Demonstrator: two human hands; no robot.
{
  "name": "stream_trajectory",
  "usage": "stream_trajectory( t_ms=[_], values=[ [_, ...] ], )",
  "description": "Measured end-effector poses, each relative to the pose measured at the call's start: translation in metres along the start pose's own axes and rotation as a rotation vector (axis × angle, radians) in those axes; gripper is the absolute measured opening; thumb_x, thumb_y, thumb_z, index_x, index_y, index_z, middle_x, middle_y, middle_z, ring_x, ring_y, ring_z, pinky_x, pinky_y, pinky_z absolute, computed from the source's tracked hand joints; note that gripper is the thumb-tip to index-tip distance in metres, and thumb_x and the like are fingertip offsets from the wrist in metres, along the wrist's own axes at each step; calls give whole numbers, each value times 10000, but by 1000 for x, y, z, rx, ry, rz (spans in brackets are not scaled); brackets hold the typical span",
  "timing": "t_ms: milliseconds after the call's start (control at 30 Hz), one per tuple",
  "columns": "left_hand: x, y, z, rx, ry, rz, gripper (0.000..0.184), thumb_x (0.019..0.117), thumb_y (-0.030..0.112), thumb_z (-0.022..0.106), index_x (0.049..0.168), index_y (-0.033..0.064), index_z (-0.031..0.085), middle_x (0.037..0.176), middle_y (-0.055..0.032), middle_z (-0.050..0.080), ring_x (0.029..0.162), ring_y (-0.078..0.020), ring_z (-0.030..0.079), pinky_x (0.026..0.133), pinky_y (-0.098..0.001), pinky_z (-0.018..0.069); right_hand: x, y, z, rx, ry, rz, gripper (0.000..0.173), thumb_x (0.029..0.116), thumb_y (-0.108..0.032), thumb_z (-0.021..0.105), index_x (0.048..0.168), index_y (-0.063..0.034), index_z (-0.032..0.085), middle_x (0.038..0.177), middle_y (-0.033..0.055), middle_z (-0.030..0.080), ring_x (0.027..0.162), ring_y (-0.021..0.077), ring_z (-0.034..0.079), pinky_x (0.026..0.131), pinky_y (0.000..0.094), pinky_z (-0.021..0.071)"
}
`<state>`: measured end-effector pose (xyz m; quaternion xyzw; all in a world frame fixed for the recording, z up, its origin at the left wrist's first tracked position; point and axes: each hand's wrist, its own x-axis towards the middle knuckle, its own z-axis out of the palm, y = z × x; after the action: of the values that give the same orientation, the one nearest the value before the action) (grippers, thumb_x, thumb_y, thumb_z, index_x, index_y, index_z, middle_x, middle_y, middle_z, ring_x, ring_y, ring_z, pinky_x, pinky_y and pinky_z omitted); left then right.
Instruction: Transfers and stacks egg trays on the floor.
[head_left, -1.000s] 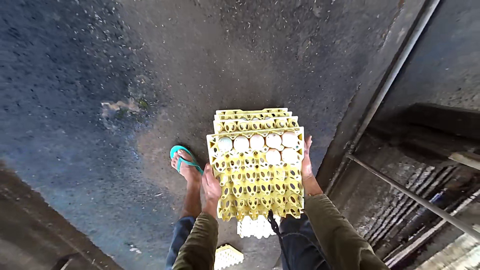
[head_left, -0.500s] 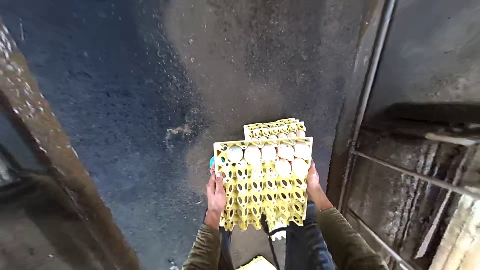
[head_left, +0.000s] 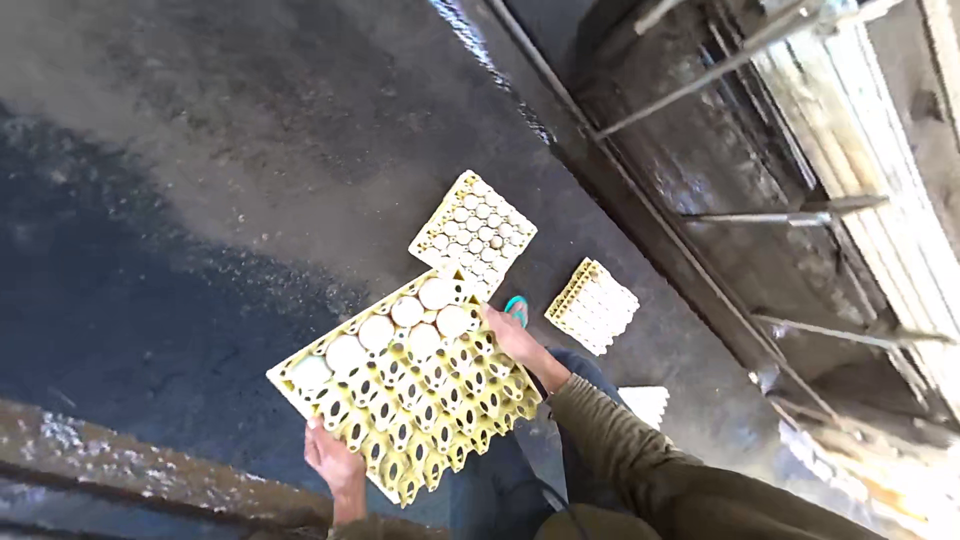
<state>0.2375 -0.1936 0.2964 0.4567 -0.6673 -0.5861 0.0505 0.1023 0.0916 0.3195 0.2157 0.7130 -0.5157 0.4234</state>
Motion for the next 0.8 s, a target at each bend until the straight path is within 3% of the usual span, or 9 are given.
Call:
stream_trajectory(
  t_ms=[100, 267, 367, 467, 567, 633, 700, 800],
  values=[
    [-19, -16, 12, 35, -66, 70, 423, 1108, 238, 255, 1206, -46, 553, 981, 58, 653, 894, 50, 658, 858, -204, 573, -13, 40, -12, 7, 34, 29, 654, 1129, -449, 215, 1369, 28, 595, 1370, 248, 602, 1295, 318, 565, 1098, 521, 419],
    [-67, -42, 42, 111, -180, 158, 440, 1120, 235, 262, 1259, -78, 538, 1044, -22, 639, 941, 25, 638, 891, -218, 545, -48, 135, -33, 178, 201, -5, 606, 1130, -420, 222, 1512, -19, 469, 1460, 251, 547, 1374, 365, 512, 1144, 571, 384],
    [-101, -68, 55, 183, -261, 199, 432, 1121, 238, 261, 1222, -65, 552, 1030, -20, 634, 934, 22, 640, 885, -216, 548, -78, 198, -36, 253, 364, -18, 547, 1129, -372, 222, 1426, -17, 512, 1248, 271, 643, 1179, 390, 617, 989, 591, 478],
    [-137, -103, 69, 277, -370, 184, 429, 1117, 232, 273, 1217, -71, 560, 1029, -43, 634, 935, 10, 637, 885, -221, 541, -109, 263, -48, 305, 440, 60, 524, 1128, -336, 222, 1442, -30, 508, 1244, 268, 651, 1179, 391, 622, 993, 591, 478],
    [-174, -134, 68, 453, -436, 95, 460, 1119, 245, 297, 1284, -95, 558, 1136, -158, 639, 1008, -77, 633, 941, -285, 519, -135, 327, -41, 330, 475, 194, 513, 1138, -321, 223, 1428, -19, 518, 1289, 280, 631, 1211, 424, 607, 1007, 615, 473],
    [-186, -159, 67, 558, -499, 73, 477, 1123, 259, 303, 1306, -104, 554, 1191, -228, 630, 1062, -161, 627, 976, -353, 501, -142, 370, -31, 400, 538, 257, 549, 1135, -332, 211, 1365, 3, 580, 1263, 269, 643, 1200, 388, 612, 1018, 581, 470],
    [-188, -194, 80, 641, -579, 107, 504, 1128, 283, 294, 1316, -107, 551, 1211, -266, 626, 1100, -222, 625, 1005, -401, 485, -139, 408, -29, 436, 589, 297, 565, 1134, -315, 196, 1316, 33, 603, 1241, 261, 647, 1196, 350, 612, 1029, 532, 467],
    [-187, -253, 90, 778, -699, 131, 532, 1128, 294, 278, 1342, -113, 547, 1270, -311, 608, 1194, -315, 603, 1059, -484, 443, -132, 472, -15, 459, 628, 371, 564, 1137, -290, 192, 1302, 59, 604, 1220, 281, 648, 1189, 372, 609, 1022, 538, 462]
  ],
)
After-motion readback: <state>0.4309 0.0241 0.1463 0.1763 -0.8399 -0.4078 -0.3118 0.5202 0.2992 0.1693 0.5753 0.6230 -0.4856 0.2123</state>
